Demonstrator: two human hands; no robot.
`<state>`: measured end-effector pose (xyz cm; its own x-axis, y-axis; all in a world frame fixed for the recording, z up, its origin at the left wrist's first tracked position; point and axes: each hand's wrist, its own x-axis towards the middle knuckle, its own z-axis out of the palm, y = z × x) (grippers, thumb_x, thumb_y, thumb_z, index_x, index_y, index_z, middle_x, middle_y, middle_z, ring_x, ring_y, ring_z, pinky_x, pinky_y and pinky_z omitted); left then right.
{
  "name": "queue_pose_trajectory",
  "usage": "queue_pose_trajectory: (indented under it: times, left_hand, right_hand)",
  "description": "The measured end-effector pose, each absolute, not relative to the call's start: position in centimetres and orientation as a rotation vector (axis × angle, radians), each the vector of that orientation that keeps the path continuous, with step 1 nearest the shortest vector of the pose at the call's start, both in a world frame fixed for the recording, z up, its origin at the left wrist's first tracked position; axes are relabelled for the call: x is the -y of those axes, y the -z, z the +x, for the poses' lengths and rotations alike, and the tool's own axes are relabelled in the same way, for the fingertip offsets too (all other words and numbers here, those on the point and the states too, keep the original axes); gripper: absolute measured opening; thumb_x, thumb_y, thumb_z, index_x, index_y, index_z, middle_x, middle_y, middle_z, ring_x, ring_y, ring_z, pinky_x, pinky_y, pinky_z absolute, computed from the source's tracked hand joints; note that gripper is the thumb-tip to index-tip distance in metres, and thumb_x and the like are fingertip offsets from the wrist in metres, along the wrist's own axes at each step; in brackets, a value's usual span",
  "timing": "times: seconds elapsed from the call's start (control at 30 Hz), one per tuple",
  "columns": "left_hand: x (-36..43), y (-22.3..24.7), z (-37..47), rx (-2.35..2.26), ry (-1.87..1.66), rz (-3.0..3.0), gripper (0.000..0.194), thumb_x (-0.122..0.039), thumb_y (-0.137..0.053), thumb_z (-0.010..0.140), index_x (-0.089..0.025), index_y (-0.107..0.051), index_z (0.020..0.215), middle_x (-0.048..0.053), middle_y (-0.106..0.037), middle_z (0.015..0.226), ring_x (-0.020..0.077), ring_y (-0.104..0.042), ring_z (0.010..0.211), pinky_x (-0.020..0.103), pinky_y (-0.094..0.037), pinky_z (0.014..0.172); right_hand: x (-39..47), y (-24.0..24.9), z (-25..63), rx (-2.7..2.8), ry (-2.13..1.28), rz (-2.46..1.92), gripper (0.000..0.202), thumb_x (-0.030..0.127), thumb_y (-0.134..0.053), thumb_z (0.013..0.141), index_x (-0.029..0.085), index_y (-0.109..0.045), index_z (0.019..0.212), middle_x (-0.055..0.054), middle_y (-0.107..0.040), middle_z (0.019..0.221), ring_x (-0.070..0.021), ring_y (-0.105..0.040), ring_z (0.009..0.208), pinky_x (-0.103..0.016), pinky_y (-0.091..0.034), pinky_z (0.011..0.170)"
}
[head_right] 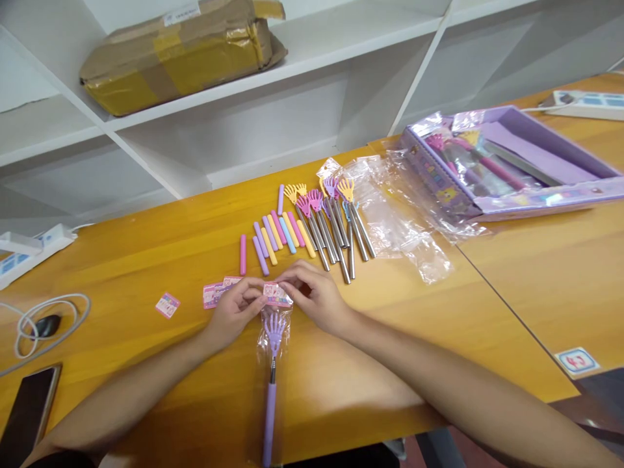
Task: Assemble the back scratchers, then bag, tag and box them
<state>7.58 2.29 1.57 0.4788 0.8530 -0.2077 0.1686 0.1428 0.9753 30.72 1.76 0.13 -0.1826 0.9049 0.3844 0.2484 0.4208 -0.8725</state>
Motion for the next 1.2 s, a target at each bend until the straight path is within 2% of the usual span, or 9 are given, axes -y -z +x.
queue_pose_trajectory:
  times: [0.23,0.53,0.73,0.97,1.2]
  left_hand:
    - [-1.99,-1.92,7.63,-1.0,-0.695,1.333,0.036,-0.044,-0.07,0.101,-0.021,-0.055,0.125,0.004,-0.082,0.092,0.0183,-0.076,0.084,0.027,-0.054,0.078]
    - [-2.1,-1.6,7.65,-1.022,-0.697,1.306,0.03,-0.045,-0.072,0.1,-0.022,-0.054,0.107,0.003,-0.082,0.089,0.0174,-0.076,0.078,0.027,-0.054,0.075]
    - [-2.08,-1.88,7.82,-0.995,-0.742,1.312,0.032,-0.045,-0.072,0.1,-0.021,-0.057,0.116,0.005,-0.083,0.093,0.0193,-0.079,0.08,0.027,-0.057,0.074]
    - [-2.13,-1.33,7.7,-0.948,-0.803,1.335,0.026,-0.04,-0.072,0.101,-0.02,-0.061,0.113,0.006,-0.083,0.097,0.0213,-0.081,0.088,0.028,-0.059,0.076]
    - [-2.2,-0.99,7.61,-0.952,-0.823,1.38,0.021,-0.038,-0.072,0.101,-0.02,-0.063,0.109,0.005,-0.081,0.097,0.019,-0.079,0.089,0.026,-0.06,0.076]
  right_hand:
    - [-1.68,-0.41,30.76,1.701,-0.824,-1.006,0.012,0.023,-0.065,0.105,0.021,-0.076,0.108,-0.006,-0.072,0.097,-0.0162,-0.068,0.086,-0.028,-0.055,0.071]
    - [-1.54,-0.62,30.72,1.721,-0.714,-0.952,0.011,0.018,-0.065,0.105,0.02,-0.075,0.107,-0.006,-0.071,0.099,-0.0165,-0.068,0.09,-0.029,-0.057,0.075]
    - [-1.57,-0.66,30.93,1.816,-0.58,-0.855,0.015,0.015,-0.064,0.105,0.021,-0.074,0.115,-0.007,-0.066,0.102,-0.0168,-0.068,0.093,-0.03,-0.059,0.078]
    - [-1.59,-1.06,31.0,1.867,-0.539,-0.819,0.018,0.012,-0.062,0.105,0.021,-0.072,0.118,-0.008,-0.065,0.105,-0.0174,-0.068,0.096,-0.031,-0.061,0.081]
    - [-1.51,-1.0,31.0,1.856,-0.561,-0.839,0.018,0.011,-0.062,0.104,0.02,-0.071,0.117,-0.008,-0.065,0.104,-0.0169,-0.067,0.095,-0.029,-0.059,0.078]
